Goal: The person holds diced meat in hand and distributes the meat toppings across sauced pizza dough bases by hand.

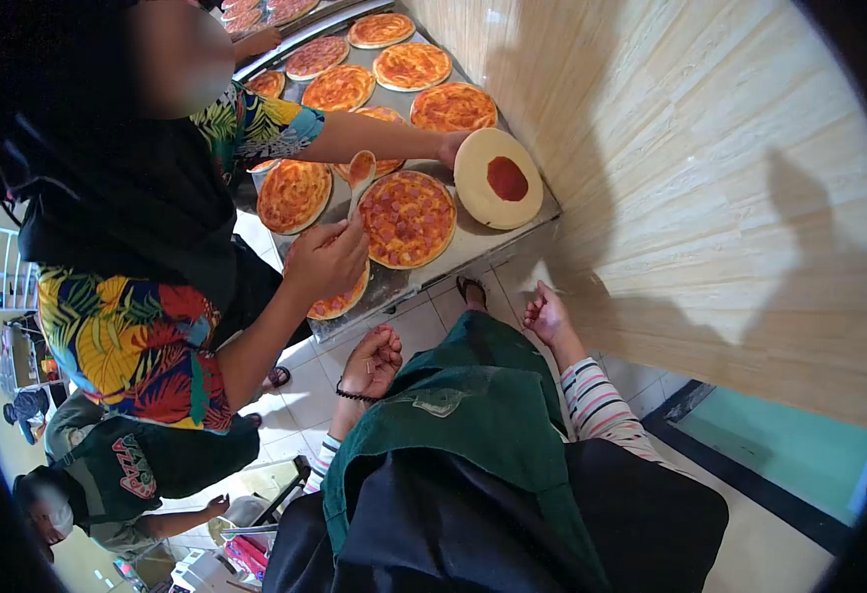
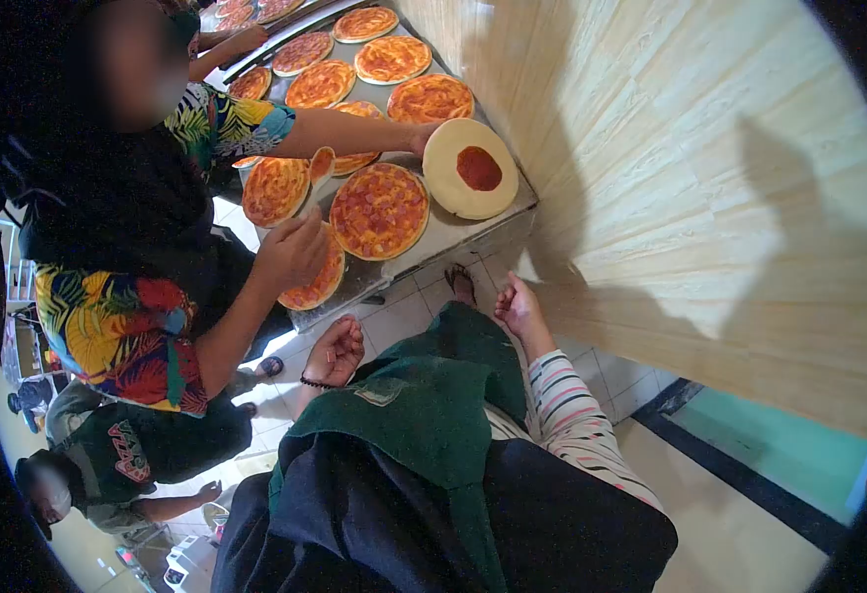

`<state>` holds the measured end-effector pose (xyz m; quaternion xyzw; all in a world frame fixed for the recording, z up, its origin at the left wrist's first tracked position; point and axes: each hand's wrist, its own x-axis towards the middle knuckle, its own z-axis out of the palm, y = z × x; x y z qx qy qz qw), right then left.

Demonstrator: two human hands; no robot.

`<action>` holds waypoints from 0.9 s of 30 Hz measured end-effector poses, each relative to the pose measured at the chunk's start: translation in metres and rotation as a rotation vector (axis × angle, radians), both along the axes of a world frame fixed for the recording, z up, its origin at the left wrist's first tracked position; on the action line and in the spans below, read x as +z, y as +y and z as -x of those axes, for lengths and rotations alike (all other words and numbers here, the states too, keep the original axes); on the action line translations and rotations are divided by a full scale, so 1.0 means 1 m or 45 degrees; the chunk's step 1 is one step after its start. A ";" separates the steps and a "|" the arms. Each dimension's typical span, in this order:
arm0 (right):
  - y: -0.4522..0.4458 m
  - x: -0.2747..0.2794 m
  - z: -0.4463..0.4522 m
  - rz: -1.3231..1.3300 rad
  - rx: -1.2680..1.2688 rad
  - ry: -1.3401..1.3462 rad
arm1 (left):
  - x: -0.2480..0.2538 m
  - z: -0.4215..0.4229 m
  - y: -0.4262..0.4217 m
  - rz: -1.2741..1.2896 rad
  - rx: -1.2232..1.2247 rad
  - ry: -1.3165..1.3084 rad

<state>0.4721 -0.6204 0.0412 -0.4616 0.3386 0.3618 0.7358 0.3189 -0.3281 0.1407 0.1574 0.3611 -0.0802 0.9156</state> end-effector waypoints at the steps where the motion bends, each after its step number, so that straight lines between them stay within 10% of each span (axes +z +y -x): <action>1: -0.002 -0.008 -0.003 0.007 -0.071 0.014 | -0.003 -0.004 0.001 0.007 0.002 0.010; 13: 0.032 -0.065 -0.139 0.223 -0.172 -0.307 | -0.030 -0.059 0.011 -0.022 0.037 0.013; 25: 0.165 -0.213 -0.278 -0.256 -0.003 -0.270 | -0.123 -0.117 -0.011 -0.376 0.377 0.039; 26: 0.149 -0.257 -0.290 -0.544 0.104 -0.482 | -0.132 -0.123 -0.016 -0.364 0.347 0.009; 27: 0.149 -0.325 -0.303 0.210 0.392 -1.447 | -0.136 -0.127 -0.015 -0.369 0.349 -0.014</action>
